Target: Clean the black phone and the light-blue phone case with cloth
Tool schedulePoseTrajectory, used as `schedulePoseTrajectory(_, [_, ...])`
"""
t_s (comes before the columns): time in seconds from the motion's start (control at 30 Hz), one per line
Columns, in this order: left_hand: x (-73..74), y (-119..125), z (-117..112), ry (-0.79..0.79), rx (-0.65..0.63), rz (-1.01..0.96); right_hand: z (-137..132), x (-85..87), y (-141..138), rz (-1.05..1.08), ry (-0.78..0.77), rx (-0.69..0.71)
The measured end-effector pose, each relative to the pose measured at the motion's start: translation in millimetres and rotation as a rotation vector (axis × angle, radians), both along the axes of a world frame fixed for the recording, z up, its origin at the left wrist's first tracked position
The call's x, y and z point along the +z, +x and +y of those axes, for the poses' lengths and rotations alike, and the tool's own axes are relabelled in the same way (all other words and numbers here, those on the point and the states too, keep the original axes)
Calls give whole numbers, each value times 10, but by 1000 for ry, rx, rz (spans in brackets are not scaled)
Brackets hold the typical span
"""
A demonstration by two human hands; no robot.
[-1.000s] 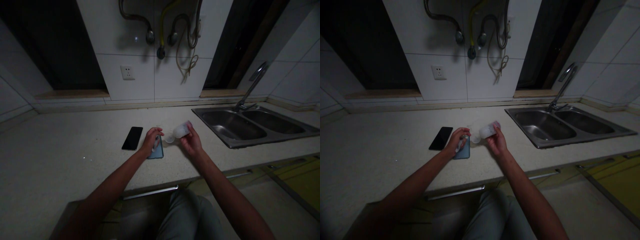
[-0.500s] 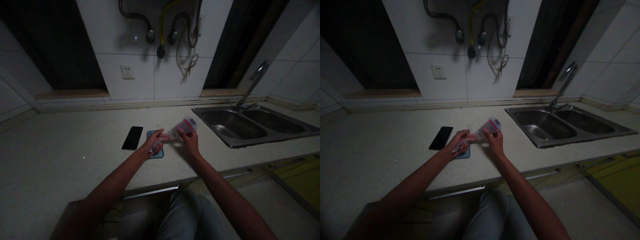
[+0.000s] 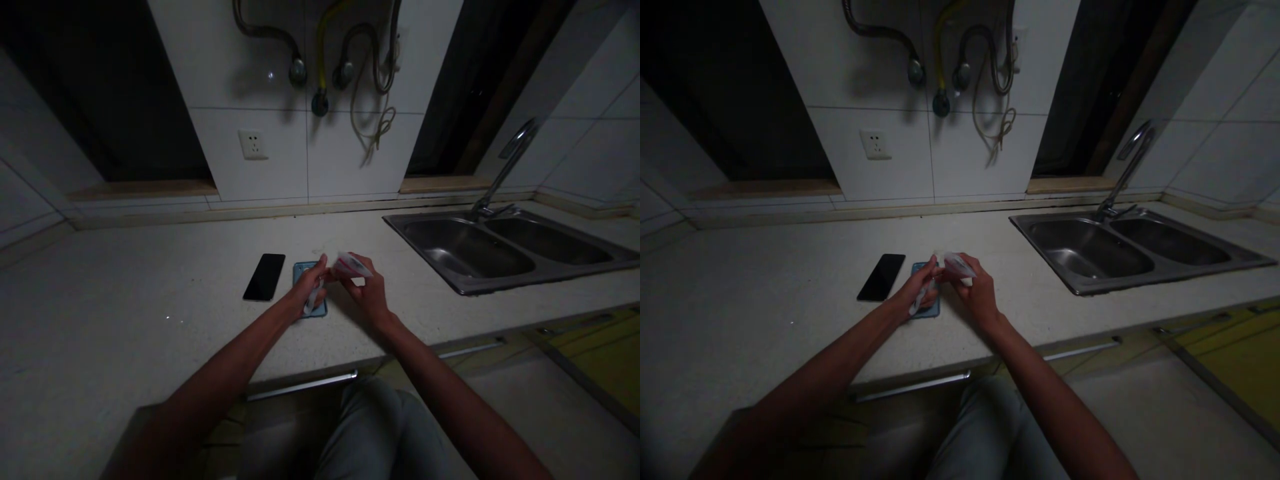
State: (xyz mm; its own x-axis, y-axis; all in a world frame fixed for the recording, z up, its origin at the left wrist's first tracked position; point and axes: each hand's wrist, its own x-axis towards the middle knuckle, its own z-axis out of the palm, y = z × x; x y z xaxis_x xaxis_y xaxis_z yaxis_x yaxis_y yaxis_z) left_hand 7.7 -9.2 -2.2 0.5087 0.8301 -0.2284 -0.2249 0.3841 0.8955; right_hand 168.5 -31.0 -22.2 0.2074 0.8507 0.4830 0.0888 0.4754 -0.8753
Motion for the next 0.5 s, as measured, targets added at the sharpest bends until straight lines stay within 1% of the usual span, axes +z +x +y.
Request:
schedulePoseTrajectory(0.1, [-41, -20, 61, 8, -32, 50, 39, -43, 37, 37, -48, -104])
schedulePoseTrajectory(0.17, [-55, -35, 105, 41, -25, 83, 74, -68, 89, 90, -39, -198])
schedulePoseTrajectory(0.23, [-53, -56, 141, 96, 29, 95, 116, -86, 163, 80, -9, -321])
schedulePoseTrajectory(0.33, [-26, -103, 173, 141, 166, 78, 184, -102, 298, -44, -20, -505])
schedulePoseTrajectory(0.4, [-7, -134, 183, 156, 244, 38, 225, -111, 383, -107, -49, -570])
schedulePoseTrajectory(0.5, [-4, -158, 205, 176, 312, -18, 266, -133, 473, -179, -83, -607])
